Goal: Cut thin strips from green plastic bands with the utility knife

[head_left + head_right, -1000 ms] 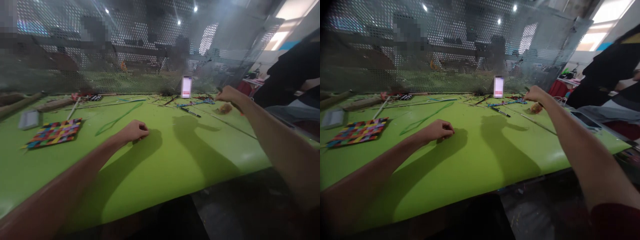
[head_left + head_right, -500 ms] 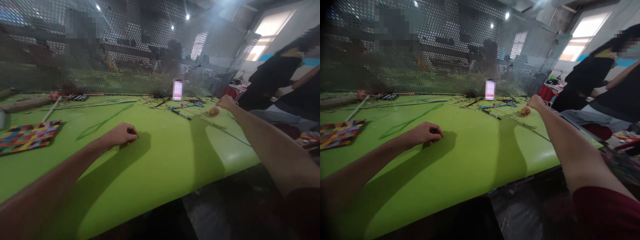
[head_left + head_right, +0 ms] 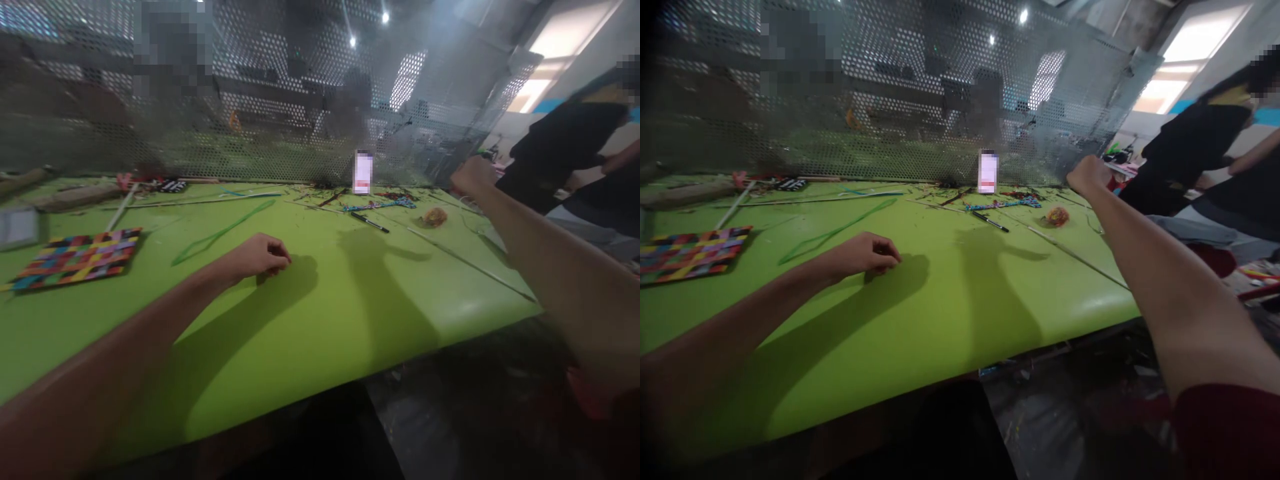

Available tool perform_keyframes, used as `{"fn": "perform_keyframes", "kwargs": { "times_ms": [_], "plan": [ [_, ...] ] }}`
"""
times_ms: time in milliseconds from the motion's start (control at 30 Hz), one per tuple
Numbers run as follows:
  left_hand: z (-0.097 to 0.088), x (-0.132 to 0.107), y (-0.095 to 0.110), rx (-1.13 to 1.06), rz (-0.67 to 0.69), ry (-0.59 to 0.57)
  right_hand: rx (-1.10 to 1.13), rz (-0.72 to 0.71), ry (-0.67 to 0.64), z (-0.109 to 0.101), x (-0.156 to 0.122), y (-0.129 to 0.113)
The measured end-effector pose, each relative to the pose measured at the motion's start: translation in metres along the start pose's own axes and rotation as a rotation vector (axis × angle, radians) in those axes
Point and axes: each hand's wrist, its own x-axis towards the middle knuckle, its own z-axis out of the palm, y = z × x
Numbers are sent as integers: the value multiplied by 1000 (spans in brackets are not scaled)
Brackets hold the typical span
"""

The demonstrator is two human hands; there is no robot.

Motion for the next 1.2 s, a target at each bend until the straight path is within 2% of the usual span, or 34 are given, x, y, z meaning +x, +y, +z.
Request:
{"fn": "perform_keyframes", "kwargs": {
  "times_ms": [67, 167, 267, 333, 367, 433, 500, 567, 667, 800, 867, 967, 1200],
  "plan": [
    [0, 0, 2, -72, 21, -22, 59, 11, -1, -19, -8, -26],
    [2, 0, 6, -212, 78, -30, 205, -139, -73, -50, -39, -73],
    [2, -3, 12, -348, 113, -10, 395, -428, -365, -71, -94, -122],
    [2, -5, 16, -391, 130, -14, 593, -664, -679, -74, -135, -150],
    [1, -6, 18, -397, 137, -18, 681, -741, -789, -72, -153, -163],
    [0, -8, 21, -390, 151, -24, 750, -828, -862, -61, -180, -182],
    [-3, -7, 22, -365, 167, -35, 753, -869, -841, -47, -194, -193],
    [-6, -6, 21, -324, 199, -49, 720, -885, -766, -34, -196, -195],
    [-14, -1, 16, -221, 256, -55, 669, -846, -682, -19, -188, -184],
    [-31, 7, 4, 37, 298, -56, 621, -784, -685, -5, -174, -167],
    [-41, 11, -3, 242, 289, 8, 591, -758, -641, 2, -169, -163],
    [-57, 16, -14, 562, 262, 213, 533, -717, -533, 10, -162, -159],
    [-83, 21, -33, 764, 142, 454, 501, -627, -448, 15, -154, -156]
  ]
}}
